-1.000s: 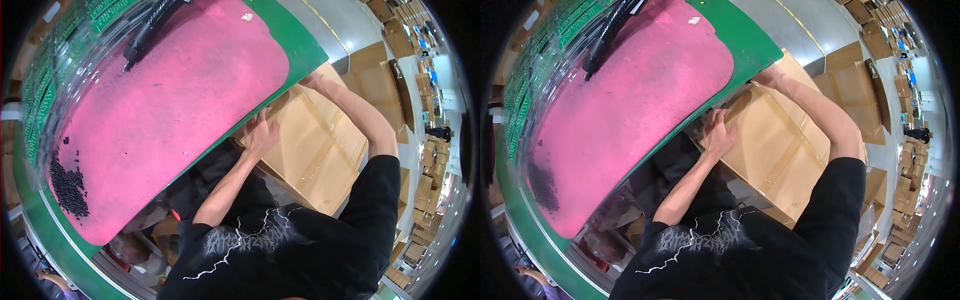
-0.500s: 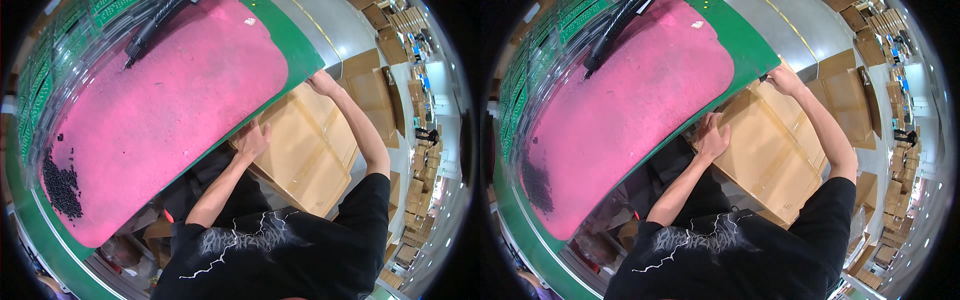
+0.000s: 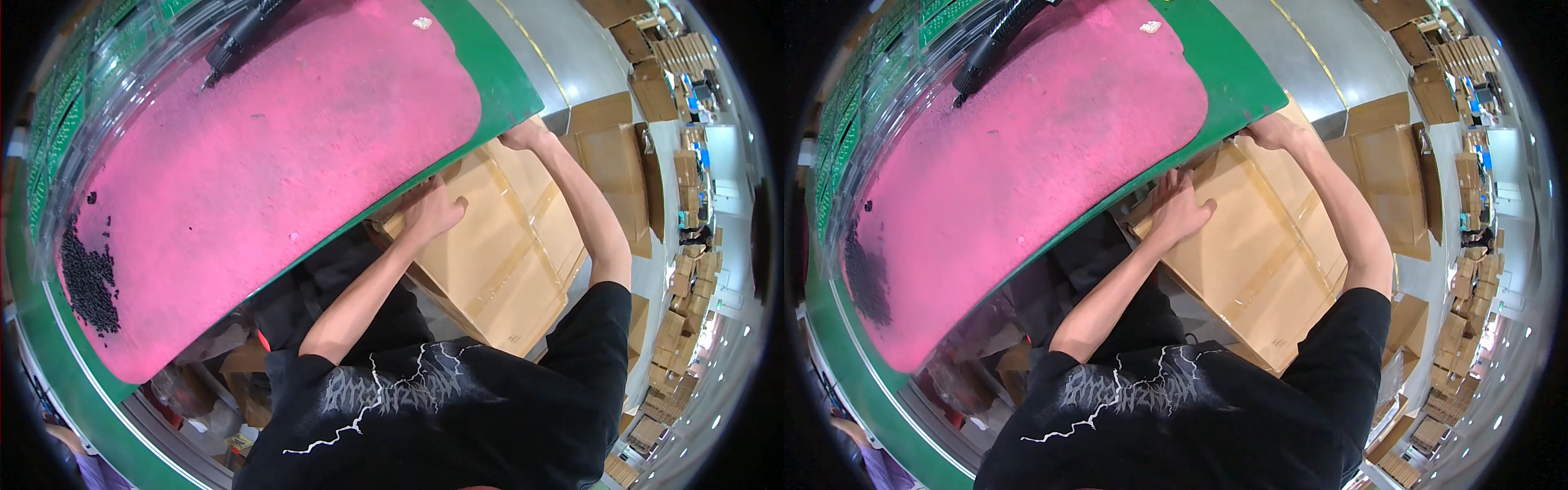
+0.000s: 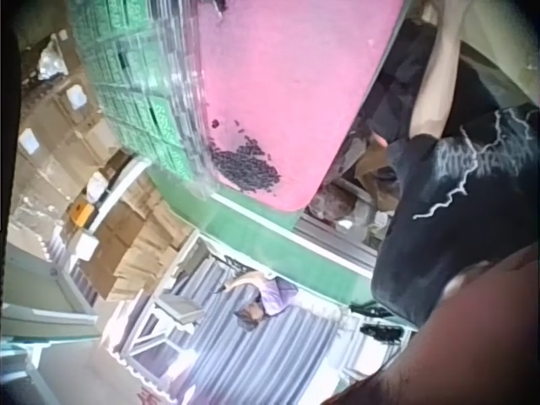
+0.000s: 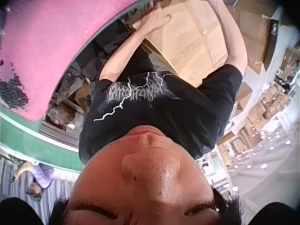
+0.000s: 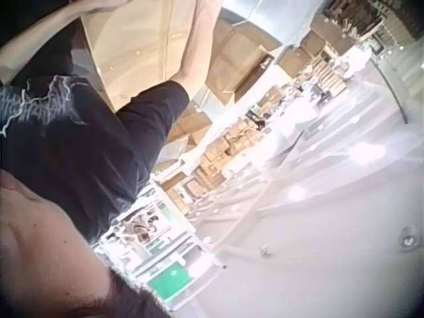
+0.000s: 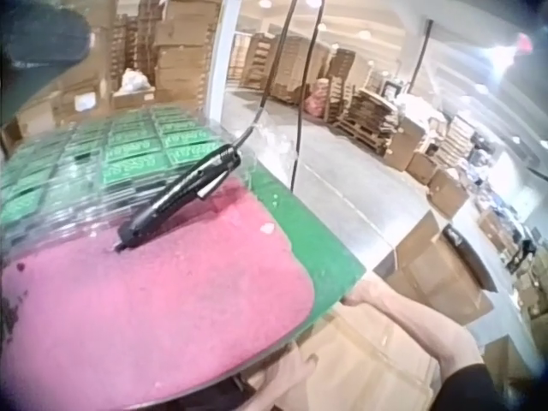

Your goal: Assembling circuit boards into plastic housings using an electric screwdriver and packing them into boxes.

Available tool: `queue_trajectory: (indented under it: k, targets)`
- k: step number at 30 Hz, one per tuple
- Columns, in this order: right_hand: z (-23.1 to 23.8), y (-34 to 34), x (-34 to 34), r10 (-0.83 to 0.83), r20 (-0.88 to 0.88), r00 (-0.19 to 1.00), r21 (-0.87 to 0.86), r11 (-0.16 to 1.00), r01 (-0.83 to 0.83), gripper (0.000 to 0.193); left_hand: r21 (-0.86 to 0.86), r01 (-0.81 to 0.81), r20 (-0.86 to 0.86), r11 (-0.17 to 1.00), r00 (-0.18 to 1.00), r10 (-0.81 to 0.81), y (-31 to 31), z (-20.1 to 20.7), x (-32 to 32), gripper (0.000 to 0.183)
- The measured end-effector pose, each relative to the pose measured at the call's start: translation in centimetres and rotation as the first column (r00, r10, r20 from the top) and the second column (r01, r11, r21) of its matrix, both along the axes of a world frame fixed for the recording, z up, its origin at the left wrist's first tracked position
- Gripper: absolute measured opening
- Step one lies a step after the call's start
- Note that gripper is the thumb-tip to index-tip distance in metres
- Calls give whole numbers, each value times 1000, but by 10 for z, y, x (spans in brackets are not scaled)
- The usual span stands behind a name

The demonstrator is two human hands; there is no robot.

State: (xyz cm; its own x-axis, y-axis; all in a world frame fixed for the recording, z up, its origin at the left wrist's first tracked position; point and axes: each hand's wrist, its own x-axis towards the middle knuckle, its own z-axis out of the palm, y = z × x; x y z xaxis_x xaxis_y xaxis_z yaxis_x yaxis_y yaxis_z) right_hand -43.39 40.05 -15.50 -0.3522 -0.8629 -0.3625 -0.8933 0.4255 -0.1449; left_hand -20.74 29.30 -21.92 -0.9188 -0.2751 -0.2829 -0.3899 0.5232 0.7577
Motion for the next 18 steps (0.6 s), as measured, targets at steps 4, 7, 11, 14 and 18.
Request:
queue_trajectory:
  k: [4, 7, 11, 14, 18]
  targets:
    - [20, -31, 26, -135, 156, 979, 175, 979, 107, 23, 3, -43, -18, 999, 999, 43, 3, -2, -4, 74]
    - [11, -24, 21, -20, 114, 993, -18, 1000, 22, 26, -58, -35, -53, 998, 998, 32, 7, -8, -3, 72]
    - [-16, -9, 11, 29, 87, 996, -65, 998, -23, 29, -117, -117, -144, 986, 985, 100, 12, -18, -2, 64]
    - [-26, -10, 12, -70, 109, 992, -1, 998, 70, 30, -75, -137, -146, 988, 981, 125, 10, -19, 0, 58]
    - [-38, -22, 15, -51, 116, 992, -44, 997, 56, 31, -65, -162, -207, 985, 967, 145, 2, -24, 6, 54]
